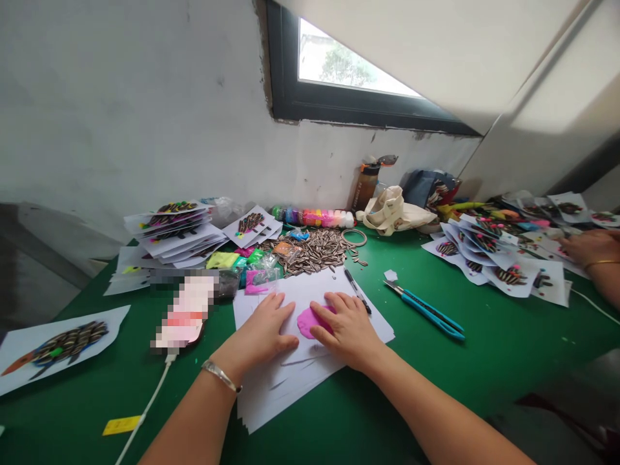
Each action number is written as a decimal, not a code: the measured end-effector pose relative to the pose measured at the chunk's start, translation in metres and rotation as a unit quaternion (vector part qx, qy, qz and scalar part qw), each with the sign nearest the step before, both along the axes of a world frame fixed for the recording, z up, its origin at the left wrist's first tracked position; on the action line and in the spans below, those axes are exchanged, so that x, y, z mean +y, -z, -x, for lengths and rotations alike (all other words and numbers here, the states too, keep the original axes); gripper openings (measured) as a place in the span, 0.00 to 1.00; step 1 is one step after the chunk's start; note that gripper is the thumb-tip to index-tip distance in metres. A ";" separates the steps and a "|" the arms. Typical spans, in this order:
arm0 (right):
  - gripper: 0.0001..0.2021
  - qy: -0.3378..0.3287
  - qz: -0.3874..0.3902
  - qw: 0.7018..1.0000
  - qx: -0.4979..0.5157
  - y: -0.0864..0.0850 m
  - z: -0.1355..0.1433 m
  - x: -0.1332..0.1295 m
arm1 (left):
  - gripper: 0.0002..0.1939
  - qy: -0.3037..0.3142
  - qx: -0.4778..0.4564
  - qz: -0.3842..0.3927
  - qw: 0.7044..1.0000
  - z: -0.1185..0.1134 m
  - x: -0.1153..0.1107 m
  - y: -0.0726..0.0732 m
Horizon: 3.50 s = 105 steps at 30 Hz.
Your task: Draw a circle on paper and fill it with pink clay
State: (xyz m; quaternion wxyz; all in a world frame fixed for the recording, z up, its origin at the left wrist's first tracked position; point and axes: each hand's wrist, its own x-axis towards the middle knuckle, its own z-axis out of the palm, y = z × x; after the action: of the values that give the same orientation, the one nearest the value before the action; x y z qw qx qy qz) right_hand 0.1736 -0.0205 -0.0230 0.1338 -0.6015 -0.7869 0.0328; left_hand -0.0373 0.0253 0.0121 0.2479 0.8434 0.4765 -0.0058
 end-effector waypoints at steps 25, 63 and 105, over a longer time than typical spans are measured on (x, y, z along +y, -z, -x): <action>0.25 -0.046 -0.020 0.998 0.034 0.005 -0.047 -0.038 | 0.34 -0.006 0.012 0.008 1.000 -0.003 0.000 -0.004; 0.20 -0.033 -0.029 0.997 0.064 0.007 -0.044 -0.036 | 0.36 -0.011 0.003 0.005 1.000 0.000 0.002 0.006; 0.19 0.013 -0.040 0.998 0.041 -0.004 -0.017 -0.008 | 0.35 0.005 0.021 0.004 1.000 -0.003 -0.001 -0.004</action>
State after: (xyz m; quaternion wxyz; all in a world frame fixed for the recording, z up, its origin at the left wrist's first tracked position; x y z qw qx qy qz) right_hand 0.1909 -0.0282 -0.0191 0.1906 -0.6037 -0.7737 0.0245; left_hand -0.0345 0.0247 0.0157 0.2408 0.8446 0.4775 -0.0266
